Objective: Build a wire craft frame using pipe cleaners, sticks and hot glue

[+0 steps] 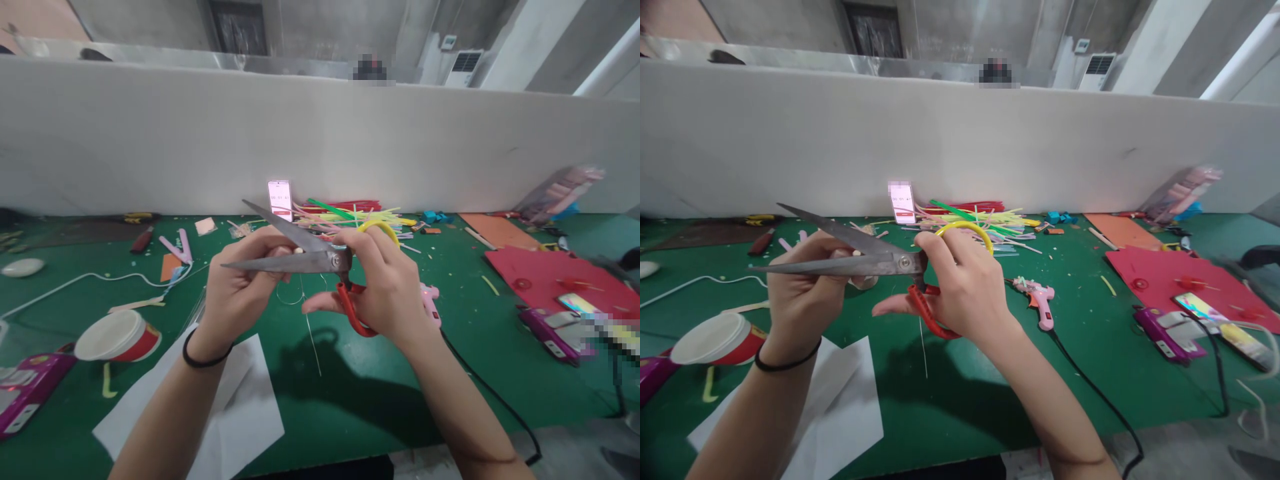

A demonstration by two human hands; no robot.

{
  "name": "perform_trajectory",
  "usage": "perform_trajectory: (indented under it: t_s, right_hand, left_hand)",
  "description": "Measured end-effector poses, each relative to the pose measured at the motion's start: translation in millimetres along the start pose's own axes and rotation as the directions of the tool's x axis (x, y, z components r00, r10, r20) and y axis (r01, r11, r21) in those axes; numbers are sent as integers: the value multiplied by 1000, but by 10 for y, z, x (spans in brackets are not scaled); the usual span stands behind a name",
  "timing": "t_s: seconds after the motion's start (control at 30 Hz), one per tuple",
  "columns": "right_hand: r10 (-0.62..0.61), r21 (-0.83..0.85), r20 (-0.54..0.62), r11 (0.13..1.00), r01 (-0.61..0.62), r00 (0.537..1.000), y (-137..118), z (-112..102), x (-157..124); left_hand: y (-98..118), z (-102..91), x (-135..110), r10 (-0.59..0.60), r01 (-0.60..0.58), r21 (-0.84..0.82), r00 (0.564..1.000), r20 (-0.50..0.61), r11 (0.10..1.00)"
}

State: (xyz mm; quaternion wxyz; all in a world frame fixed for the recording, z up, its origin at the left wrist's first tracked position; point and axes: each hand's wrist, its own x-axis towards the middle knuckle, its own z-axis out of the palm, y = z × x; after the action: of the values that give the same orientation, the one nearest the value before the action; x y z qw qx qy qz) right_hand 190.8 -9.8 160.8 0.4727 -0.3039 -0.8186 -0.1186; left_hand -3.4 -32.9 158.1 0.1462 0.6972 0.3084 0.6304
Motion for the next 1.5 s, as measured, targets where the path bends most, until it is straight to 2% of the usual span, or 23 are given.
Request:
perform_trajectory:
  t_s: [0.17, 0.37, 0.47, 0.6, 0.7, 0.87, 1.0, 1.2, 1.3, 1.5]
  right_hand:
    - [13, -29, -17, 999, -13, 1000, -19, 16, -10]
    - [81, 23, 0, 996, -81, 997, -86, 34, -37]
    - [101, 21, 15, 995, -101, 995, -96, 28, -43]
    - [98, -29, 9, 995, -98, 995, -50, 26, -31]
    - [74, 31, 46, 997, -76, 996, -12, 35, -20]
    - [57, 161, 106, 984, -74, 993, -13, 46, -23]
    - [62, 164, 143, 983, -85, 988, -31, 45, -33]
    - [21, 178, 164, 983, -51, 986, -21, 18, -27]
    - [4, 179, 184, 983, -37, 983, -4, -12, -20]
    - [-3, 171, 193, 985, -30, 981, -11, -37, -14]
  left_hand:
    - [-11, -40, 4, 4, -4, 103, 1000, -3, 995]
    - [33, -14, 22, -4, 4, 131, 1000, -3, 991]
    - [76, 22, 33, -58, 61, 190, 998, -22, 980]
    - [94, 25, 40, -64, 70, 207, 997, -36, 976]
    - [87, -6, 33, -49, 59, 215, 997, -51, 975]
    - [88, -35, 19, -85, 86, 159, 996, -15, 984]
    - [110, -41, 34, -93, 90, 88, 995, 27, 992]
    - [148, -91, 55, -47, 39, 125, 997, 61, 991]
    - [141, -100, 52, -59, 50, 125, 996, 74, 991]
    - [117, -80, 49, -73, 72, 13, 993, 91, 997]
